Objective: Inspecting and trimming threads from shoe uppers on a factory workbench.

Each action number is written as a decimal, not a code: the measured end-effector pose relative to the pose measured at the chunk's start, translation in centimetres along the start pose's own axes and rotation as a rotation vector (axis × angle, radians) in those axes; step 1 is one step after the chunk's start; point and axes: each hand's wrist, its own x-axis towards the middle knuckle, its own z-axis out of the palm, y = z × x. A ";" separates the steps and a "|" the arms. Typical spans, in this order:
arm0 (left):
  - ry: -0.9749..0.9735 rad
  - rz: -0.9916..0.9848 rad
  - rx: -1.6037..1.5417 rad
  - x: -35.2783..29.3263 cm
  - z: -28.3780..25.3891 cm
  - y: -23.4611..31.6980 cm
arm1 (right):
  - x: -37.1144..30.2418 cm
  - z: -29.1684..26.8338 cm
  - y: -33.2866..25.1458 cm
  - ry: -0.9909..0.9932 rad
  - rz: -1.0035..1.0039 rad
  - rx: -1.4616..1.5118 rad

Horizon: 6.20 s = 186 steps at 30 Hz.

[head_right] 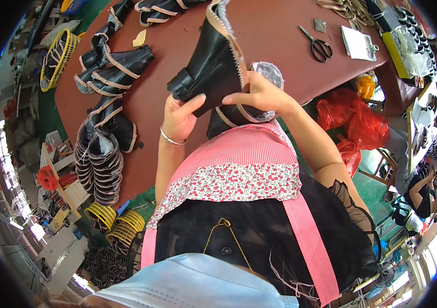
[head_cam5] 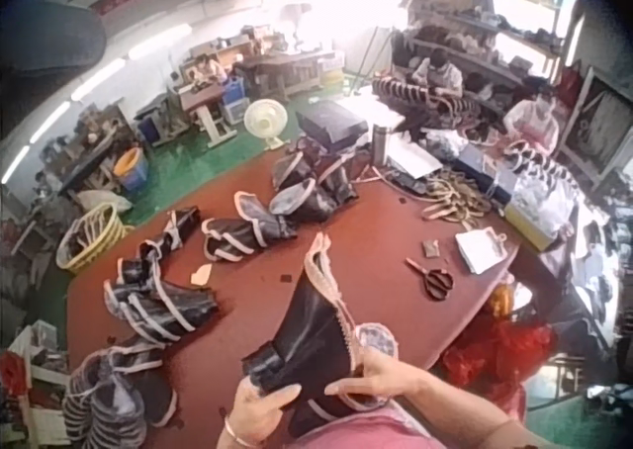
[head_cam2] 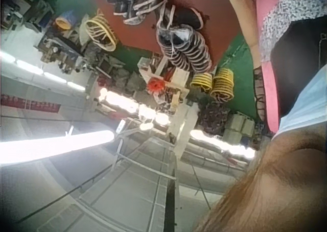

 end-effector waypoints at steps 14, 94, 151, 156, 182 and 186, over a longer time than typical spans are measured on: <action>0.379 -0.646 0.635 -11.4 -23.5 -23.2 | -3.0 -8.2 11.5 0.160 0.496 -0.232; 1.548 0.068 0.865 11.2 -42.5 9.4 | 12.2 5.5 20.8 0.063 0.381 -0.483; 0.580 0.436 0.380 -6.0 -4.5 2.8 | 4.0 -2.6 -0.9 0.708 -0.355 0.487; 0.615 0.565 0.188 -4.9 -4.3 4.9 | 2.4 -11.7 -1.9 0.599 -0.232 0.638; 0.401 0.232 1.119 6.4 12.5 -6.3 | 6.0 -15.5 -0.8 0.292 0.381 0.692; 0.183 0.420 1.095 7.9 12.9 -5.0 | 4.1 -16.9 -2.1 0.080 0.317 0.411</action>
